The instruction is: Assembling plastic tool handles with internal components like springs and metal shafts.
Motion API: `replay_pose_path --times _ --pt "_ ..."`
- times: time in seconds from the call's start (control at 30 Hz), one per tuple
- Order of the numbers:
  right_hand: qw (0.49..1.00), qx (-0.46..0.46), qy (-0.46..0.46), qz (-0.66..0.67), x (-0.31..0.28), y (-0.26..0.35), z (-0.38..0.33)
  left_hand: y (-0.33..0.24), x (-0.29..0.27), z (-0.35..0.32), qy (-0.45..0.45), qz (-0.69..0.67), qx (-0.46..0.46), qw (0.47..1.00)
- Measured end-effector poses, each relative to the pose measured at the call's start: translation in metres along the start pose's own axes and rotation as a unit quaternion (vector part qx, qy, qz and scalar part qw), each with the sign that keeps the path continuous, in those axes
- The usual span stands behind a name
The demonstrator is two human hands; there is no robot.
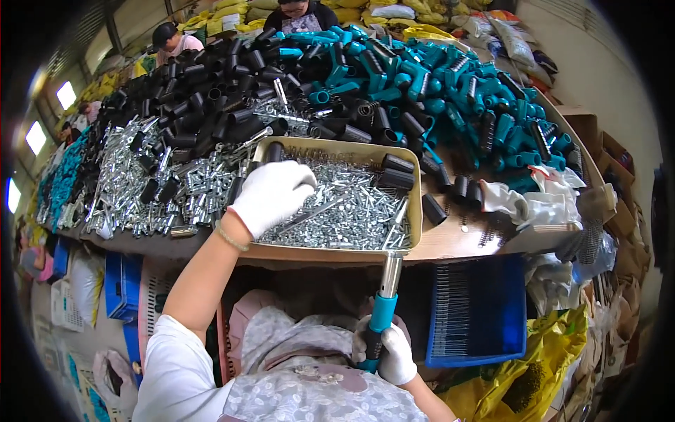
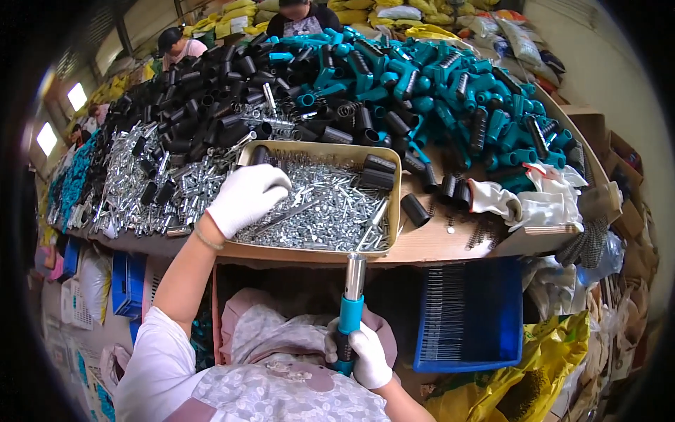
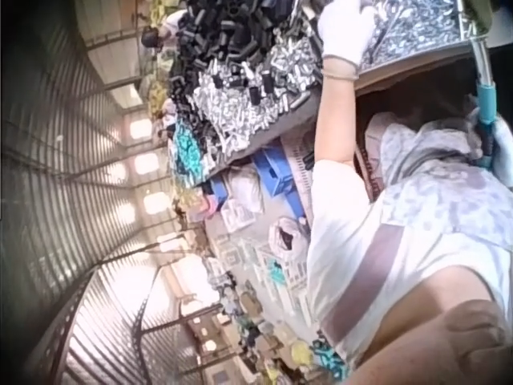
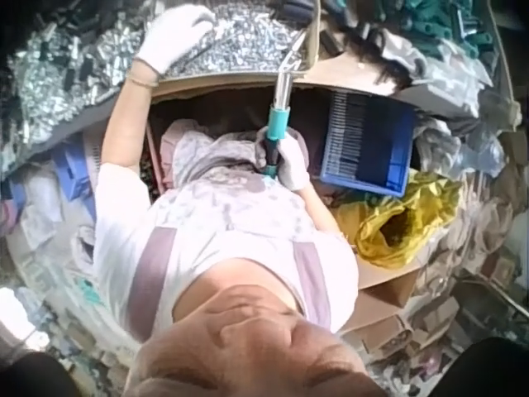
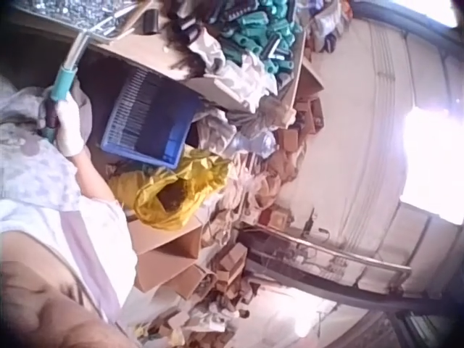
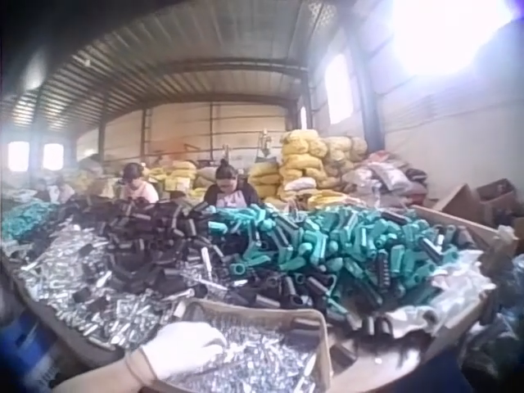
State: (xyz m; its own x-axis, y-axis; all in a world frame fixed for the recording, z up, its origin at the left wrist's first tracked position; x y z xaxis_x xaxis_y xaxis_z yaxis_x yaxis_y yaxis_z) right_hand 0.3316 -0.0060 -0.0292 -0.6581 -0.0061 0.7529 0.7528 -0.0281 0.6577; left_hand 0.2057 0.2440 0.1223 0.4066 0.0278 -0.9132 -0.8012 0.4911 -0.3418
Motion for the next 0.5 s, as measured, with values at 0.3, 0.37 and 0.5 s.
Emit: replay_pose_path --times 0.3,0.37,0.5 --pt "0.995 -0.024 0.003 -0.096 0.024 -0.002 0.027 0.003 0.026 -0.012 0.007 0.066 -0.013 0.998" --pt "0.995 -0.051 0.012 -0.081 0.027 -0.004 0.034 0.011 0.024 -0.002 0.028 0.014 -0.045 0.999" --pt "0.994 -0.086 0.021 -0.07 0.03 0.001 0.041 0.014 -0.015 -0.022 -0.183 -0.199 -0.019 0.962"
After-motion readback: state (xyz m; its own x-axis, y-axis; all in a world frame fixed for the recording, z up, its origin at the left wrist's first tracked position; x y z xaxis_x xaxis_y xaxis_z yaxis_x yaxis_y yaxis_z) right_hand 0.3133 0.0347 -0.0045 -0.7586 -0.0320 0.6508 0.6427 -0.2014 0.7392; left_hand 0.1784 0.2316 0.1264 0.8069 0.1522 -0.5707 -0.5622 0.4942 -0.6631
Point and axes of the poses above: each hand's wrist, its own z-axis towards the middle knuckle, its own x-axis out of the palm, y = z × x, the point moved 7 cm from there along z, towards the middle knuckle, and after that the axes turned 15 degrees about -x, right-handed, at the moved point
